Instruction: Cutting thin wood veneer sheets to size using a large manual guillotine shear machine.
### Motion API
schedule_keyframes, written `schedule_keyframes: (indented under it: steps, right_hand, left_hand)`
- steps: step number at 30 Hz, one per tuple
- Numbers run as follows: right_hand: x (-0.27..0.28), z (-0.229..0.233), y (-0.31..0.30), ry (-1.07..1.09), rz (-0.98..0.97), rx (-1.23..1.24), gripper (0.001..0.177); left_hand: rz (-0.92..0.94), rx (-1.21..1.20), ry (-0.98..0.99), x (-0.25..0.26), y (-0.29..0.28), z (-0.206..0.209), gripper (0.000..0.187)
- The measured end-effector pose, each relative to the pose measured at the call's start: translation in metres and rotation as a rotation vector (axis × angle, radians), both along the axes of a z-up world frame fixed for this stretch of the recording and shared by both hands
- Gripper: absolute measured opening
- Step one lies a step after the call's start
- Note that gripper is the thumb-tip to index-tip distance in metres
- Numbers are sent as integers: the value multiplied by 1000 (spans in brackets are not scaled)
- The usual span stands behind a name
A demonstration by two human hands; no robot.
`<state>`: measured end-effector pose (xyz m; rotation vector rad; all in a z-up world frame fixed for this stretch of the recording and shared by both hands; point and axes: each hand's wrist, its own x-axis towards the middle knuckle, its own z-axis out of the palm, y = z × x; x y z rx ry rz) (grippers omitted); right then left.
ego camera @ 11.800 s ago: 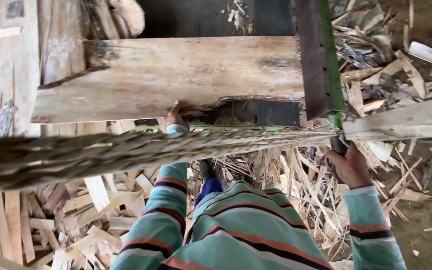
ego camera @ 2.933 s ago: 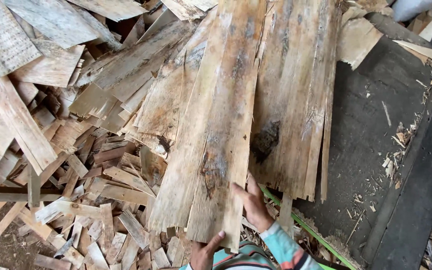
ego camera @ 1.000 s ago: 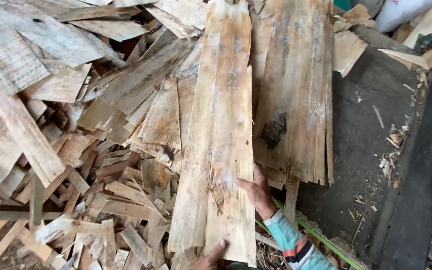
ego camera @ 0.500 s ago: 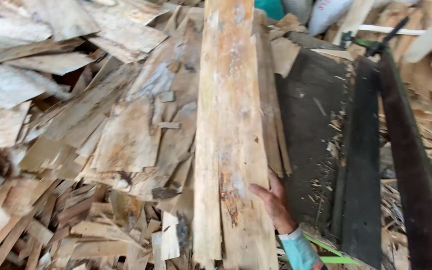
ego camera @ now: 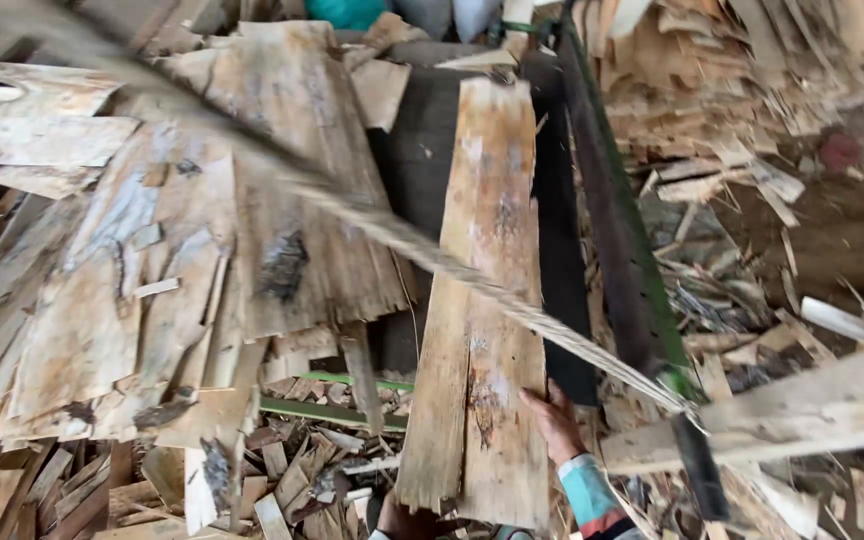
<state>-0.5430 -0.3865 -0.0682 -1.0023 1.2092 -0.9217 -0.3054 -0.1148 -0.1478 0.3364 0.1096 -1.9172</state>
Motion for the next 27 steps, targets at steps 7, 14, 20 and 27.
schedule_keyframes:
  steps: [7,14,20,27]
  right_hand:
    - [-87,-60,16,-95,-121,193,70]
    - [-127,-33,13,76,-29,198,61]
    - [-203,-10,1,-301,-221,172,61]
    - [-212,145,0,103,40,402,69]
  left_hand:
    - [29,465,-268,-31,-89,117,77]
    - [-186,83,-717,-27,-96,39,63]
    - [-167,-113,-932,-62,-103,58,75]
    - [-103,-698,-1730,-21,-155,-113,47]
